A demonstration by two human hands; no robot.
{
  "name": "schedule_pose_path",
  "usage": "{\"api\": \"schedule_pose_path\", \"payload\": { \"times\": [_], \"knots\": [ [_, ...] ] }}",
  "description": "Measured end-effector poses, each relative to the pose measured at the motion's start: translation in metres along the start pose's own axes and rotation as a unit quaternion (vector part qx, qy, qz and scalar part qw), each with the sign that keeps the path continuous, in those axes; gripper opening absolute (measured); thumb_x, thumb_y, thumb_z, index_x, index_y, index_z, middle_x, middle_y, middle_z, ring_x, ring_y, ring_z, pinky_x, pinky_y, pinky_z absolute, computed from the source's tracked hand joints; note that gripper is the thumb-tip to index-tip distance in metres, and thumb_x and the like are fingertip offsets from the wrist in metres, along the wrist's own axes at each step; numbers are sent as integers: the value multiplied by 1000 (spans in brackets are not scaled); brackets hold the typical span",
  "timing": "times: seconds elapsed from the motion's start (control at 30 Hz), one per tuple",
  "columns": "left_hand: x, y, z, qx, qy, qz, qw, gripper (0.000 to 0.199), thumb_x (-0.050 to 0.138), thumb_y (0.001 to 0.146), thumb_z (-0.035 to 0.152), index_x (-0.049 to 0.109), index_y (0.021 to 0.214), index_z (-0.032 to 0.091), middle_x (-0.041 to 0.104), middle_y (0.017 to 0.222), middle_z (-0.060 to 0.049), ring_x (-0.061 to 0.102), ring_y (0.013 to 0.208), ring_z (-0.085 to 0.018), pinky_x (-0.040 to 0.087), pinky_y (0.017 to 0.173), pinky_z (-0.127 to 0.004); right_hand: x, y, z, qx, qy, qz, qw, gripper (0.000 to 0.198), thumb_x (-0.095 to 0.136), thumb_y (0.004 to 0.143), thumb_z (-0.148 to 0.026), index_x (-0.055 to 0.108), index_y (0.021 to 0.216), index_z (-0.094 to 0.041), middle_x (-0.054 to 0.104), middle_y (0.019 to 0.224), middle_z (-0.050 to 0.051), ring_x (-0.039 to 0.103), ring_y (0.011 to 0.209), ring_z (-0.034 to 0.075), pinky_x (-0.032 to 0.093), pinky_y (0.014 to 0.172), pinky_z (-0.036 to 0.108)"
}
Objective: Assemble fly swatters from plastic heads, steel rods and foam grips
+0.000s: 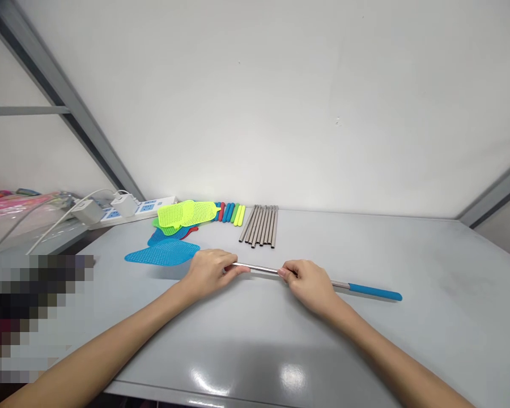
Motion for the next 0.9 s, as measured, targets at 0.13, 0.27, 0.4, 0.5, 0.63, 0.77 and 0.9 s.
{"api": "schedule_pose_path", "payload": {
  "times": [0.13, 0.27, 0.4, 0.5, 0.63, 0.77, 0.9],
  "knots": [
    [1, 0, 0, 14, -1, -10, 1000, 54, 25, 82, 57, 54, 60, 17, 60, 62, -4, 52, 63, -15, 18, 50, -24, 3, 0, 4, 16, 45, -49, 998, 32, 33, 79, -38, 43, 57, -17, 37, 51, -3, 32, 48, 9, 22, 48, 22],
    [1, -1, 3, 25, -5, -17, 1000, 54, 24, 82, 56, 54, 60, 17, 60, 63, -4, 53, 62, -15, 19, 50, -24, 5, 0, 9, 28, 101, -100, 990, 36, 34, 79, -43, 43, 57, -16, 30, 49, -4, 28, 45, 8, 21, 46, 22],
    [0, 1, 3, 37, 10, -25, 999, 54, 25, 82, 56, 53, 59, 16, 60, 61, -4, 53, 60, -15, 20, 50, -24, 6, -1, 8, 33, 137, -120, 983, 36, 35, 78, -44, 44, 59, -15, 31, 51, -3, 28, 46, 8, 22, 45, 21],
    [-1, 3, 2, 41, 12, -28, 999, 53, 27, 82, 57, 53, 59, 16, 59, 61, -4, 53, 59, -15, 21, 50, -24, 6, -1, 8, 28, 139, -115, 983, 38, 33, 79, -46, 45, 60, -15, 33, 53, -3, 28, 47, 8, 22, 45, 21],
    [1, 3, 1, 43, 0, -34, 999, 54, 26, 82, 56, 53, 59, 16, 59, 60, -3, 52, 58, -15, 21, 50, -24, 7, 0, 10, 27, 141, -128, 981, 40, 33, 79, -48, 48, 63, -15, 33, 53, -3, 28, 46, 8, 22, 45, 20],
    [4, 3, 2, 34, -9, -44, 998, 54, 25, 82, 56, 54, 59, 16, 59, 60, -3, 52, 58, -15, 21, 50, -24, 8, 2, 14, 30, 138, -136, 981, 42, 34, 79, -50, 51, 64, -14, 33, 52, -3, 28, 46, 8, 22, 44, 20],
    [3, 2, 5, 45, -13, -53, 997, 50, 25, 84, 52, 52, 61, 17, 58, 61, -2, 52, 58, -14, 22, 49, -24, 7, 2, 16, 33, 128, -150, 980, 46, 31, 79, -54, 51, 65, -15, 32, 52, -3, 28, 45, 8, 22, 43, 21]
  ]
}}
Point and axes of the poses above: each hand's wrist, its own y-axis towards the middle knuckle, its own x-axis out of the palm, z = x × y, the point moved 2 cm from there along y, towards the middle knuckle
